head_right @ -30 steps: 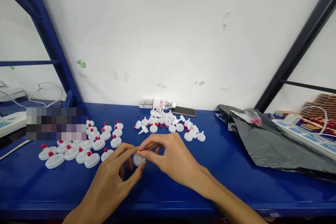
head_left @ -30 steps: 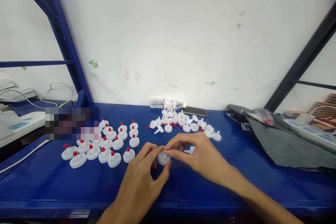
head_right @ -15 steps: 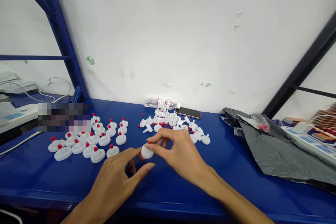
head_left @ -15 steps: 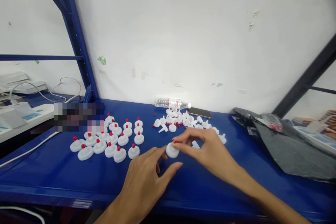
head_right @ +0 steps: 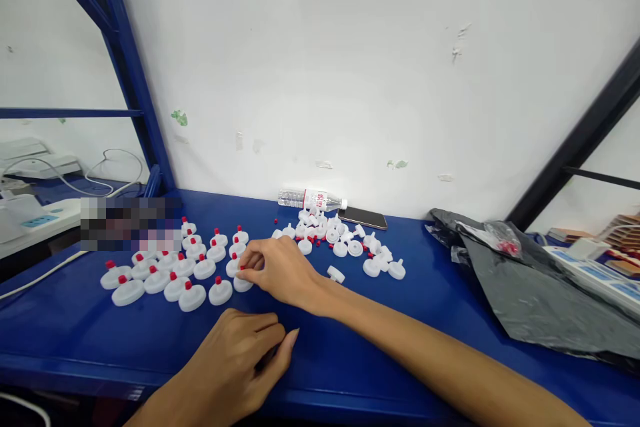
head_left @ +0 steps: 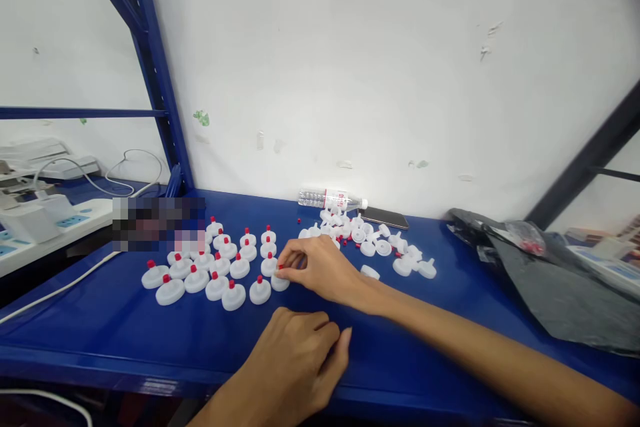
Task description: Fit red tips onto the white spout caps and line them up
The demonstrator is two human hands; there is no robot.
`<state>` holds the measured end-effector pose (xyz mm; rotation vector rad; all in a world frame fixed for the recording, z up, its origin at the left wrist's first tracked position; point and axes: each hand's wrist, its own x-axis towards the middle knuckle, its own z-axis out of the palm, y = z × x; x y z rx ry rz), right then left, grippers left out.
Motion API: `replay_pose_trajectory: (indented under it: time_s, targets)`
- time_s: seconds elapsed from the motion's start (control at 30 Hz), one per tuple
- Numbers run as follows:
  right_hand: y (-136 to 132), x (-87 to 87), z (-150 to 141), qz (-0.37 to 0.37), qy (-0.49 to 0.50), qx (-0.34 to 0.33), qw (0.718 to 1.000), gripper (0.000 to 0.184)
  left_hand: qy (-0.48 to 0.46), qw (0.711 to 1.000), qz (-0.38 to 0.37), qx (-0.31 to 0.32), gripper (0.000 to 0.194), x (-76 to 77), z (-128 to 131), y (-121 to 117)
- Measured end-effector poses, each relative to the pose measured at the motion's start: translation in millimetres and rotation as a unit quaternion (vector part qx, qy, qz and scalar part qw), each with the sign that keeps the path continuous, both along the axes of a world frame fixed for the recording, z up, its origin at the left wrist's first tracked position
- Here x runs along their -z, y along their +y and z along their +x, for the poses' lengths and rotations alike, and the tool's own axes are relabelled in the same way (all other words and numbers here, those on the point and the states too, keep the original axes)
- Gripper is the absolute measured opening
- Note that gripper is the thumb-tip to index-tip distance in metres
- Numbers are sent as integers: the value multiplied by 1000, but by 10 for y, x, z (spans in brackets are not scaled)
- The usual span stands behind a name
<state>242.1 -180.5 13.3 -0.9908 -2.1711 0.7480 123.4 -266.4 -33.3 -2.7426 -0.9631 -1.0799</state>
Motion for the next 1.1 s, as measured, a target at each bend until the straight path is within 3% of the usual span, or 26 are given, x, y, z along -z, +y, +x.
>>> replay_pose_trajectory:
  time_s: [0.17, 0.27, 0.33, 0.47, 0.57, 0.63, 0.73, 0.8, 0.9, 1.0, 1.1]
  targets:
    - [28, -144, 16, 28, -50, 1, 998, 32, -2, 1000, -12, 0, 37, -5, -3, 12]
    - [-75, -293, 291, 77, -104, 38, 991, 27, -9, 1000, -27, -8, 38, -40, -4, 5]
    - [-195, -330, 587, 106, -172, 72, 977, 34, -14, 999, -37, -18, 39, -60, -6, -2]
    - [-443, -177, 1219, 90, -254, 136, 953, 47, -19, 998, -56, -31, 29, -76, -4, 1]
    - [-567, -19, 1433, 45, -252, 139, 957, 33, -23, 996, -78, -42, 20, -63, 8, 24]
    - [-626, 18, 1392, 19, -200, 148, 968, 25, -24, 994, -85, -57, 24, -48, 17, 47]
    - [-702, -9, 1157, -81, -13, 125, 989, 31, -31, 994, -92, -56, 45, -34, 14, 87]
    - [-751, -33, 978, -185, 118, 76, 973, 48, -44, 994, -101, -19, 56, -41, -2, 114]
    - [-813, -51, 796, -288, 197, 8, 937, 67, -79, 991, -92, 59, 43, -67, -31, 145]
    - [-822, -107, 800, -275, 170, -7, 946, 65, -112, 986, -82, 88, 26, -78, -43, 161]
    - [-735, -198, 1023, -109, 21, 80, 991, 28, -107, 991, -66, 52, 33, -53, -39, 163]
